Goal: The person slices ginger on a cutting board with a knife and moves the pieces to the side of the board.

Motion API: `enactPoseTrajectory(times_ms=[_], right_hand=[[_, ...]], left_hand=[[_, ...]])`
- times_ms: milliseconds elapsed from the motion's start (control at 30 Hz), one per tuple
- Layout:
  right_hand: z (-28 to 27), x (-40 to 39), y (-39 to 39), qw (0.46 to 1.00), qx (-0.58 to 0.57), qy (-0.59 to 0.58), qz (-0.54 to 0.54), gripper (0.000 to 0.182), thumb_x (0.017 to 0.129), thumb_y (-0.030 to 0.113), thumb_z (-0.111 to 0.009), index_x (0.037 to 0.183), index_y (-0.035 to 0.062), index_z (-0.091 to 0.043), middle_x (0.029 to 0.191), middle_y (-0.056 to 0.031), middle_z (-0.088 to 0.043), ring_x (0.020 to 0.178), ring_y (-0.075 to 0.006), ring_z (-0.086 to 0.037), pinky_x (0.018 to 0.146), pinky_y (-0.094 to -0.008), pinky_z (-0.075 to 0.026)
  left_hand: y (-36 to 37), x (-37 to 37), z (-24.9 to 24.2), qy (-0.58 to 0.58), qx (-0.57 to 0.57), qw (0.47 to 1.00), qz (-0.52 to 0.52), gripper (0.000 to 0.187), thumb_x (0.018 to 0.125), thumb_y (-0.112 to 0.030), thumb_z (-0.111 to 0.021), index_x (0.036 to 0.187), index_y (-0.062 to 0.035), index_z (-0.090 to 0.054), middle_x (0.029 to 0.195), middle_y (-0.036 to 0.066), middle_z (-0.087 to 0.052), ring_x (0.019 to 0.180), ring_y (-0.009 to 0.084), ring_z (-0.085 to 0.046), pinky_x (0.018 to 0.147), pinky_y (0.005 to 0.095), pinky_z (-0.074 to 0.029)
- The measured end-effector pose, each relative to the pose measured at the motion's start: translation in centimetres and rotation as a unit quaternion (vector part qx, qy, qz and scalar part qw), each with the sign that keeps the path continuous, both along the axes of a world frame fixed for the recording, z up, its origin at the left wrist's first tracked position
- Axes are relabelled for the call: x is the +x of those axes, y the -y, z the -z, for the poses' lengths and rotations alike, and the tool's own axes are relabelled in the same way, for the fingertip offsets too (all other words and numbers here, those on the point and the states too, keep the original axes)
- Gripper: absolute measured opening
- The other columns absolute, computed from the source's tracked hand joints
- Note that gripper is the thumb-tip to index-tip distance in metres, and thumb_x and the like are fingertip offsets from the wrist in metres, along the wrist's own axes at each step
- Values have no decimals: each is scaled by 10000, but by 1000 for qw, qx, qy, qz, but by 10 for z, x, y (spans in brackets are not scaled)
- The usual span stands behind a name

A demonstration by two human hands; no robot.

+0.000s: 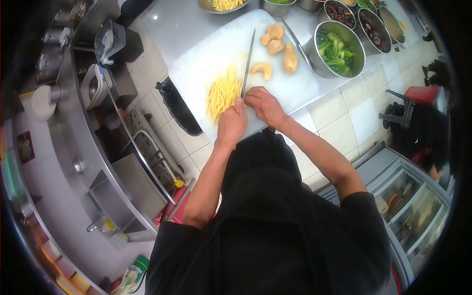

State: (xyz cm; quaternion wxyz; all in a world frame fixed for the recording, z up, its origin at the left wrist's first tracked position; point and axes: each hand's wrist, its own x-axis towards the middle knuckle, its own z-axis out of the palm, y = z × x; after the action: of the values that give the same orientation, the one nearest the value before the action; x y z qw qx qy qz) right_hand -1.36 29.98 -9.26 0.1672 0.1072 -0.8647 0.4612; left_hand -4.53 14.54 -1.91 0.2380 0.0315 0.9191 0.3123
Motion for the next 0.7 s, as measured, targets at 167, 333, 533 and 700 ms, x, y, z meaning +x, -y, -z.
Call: enactPoseTrajectory(times_ms=[167, 333, 533, 700], right_hand=[[-1, 4, 1, 999, 40, 7, 15, 195, 836, -22, -660, 1009, 39, -727, 1059, -90, -680, 1087, -294, -642, 828, -392, -577], [3, 7, 1, 997, 75, 0, 13, 261, 802, -40, -661, 1035, 52, -731, 1057, -75, -683, 1084, -269, -653, 814, -375, -584], [4, 6, -2, 997, 76, 2, 8, 280, 790, -47, -672, 1048, 47, -729, 1086, -97, -692, 1088, -300, -669, 850, -386, -584], [3, 5, 0, 998, 67, -4, 8, 249, 806, -39, -670, 1030, 52, -731, 1067, -69, -700, 1085, -266, -673, 815, -373, -592]], left_hand=[[18, 25, -11, 49, -42, 998, -5, 689, 1125, -419, -344, 915, 125, -711, 928, 424, -654, 952, 608, -626, 886, 624, -486], [35, 45, -14, 57, -37, 998, -4, 659, 1129, -387, -351, 908, 126, -701, 924, 422, -655, 941, 616, -619, 883, 636, -476], [33, 47, 7, 26, -17, 1000, 4, 634, 1128, -370, -363, 911, 126, -692, 908, 414, -657, 916, 609, -621, 865, 636, -482], [-1, 5, 1, 25, 13, 999, -15, 620, 1123, -372, -379, 909, 114, -700, 932, 412, -660, 928, 601, -628, 863, 626, -491]])
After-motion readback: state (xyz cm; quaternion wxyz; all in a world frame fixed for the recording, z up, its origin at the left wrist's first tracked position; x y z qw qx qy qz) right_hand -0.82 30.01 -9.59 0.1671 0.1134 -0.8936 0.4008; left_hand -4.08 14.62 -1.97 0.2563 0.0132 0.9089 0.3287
